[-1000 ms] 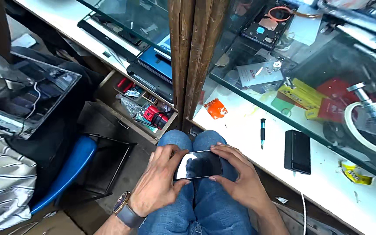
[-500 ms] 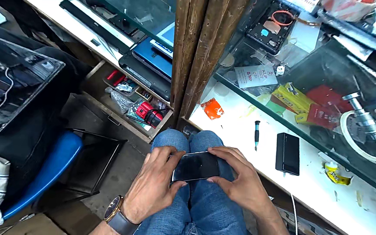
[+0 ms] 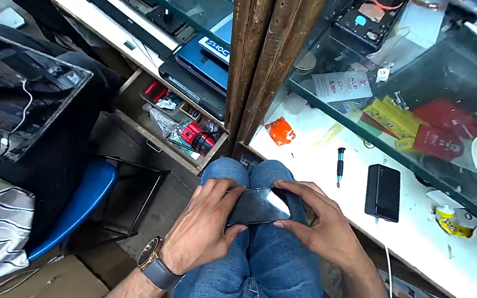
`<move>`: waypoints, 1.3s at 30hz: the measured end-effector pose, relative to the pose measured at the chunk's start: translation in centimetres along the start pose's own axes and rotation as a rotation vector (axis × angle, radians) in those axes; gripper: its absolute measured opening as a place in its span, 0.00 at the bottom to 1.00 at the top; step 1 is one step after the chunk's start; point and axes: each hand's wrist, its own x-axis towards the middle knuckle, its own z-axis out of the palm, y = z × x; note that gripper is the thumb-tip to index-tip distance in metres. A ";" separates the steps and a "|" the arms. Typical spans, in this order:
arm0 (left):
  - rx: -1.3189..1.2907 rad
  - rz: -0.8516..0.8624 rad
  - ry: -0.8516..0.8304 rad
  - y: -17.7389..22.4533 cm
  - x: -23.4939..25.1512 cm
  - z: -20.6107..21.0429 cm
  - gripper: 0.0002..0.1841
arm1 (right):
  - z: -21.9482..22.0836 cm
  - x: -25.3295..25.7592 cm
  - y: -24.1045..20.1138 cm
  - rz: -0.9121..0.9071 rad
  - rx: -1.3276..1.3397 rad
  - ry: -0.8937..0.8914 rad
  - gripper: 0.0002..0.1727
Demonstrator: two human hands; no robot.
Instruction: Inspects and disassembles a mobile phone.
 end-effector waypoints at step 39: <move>-0.422 -0.011 0.306 -1.0 0.8 1.1 0.15 | 3.2 -2.3 -2.0 0.114 0.045 0.468 0.08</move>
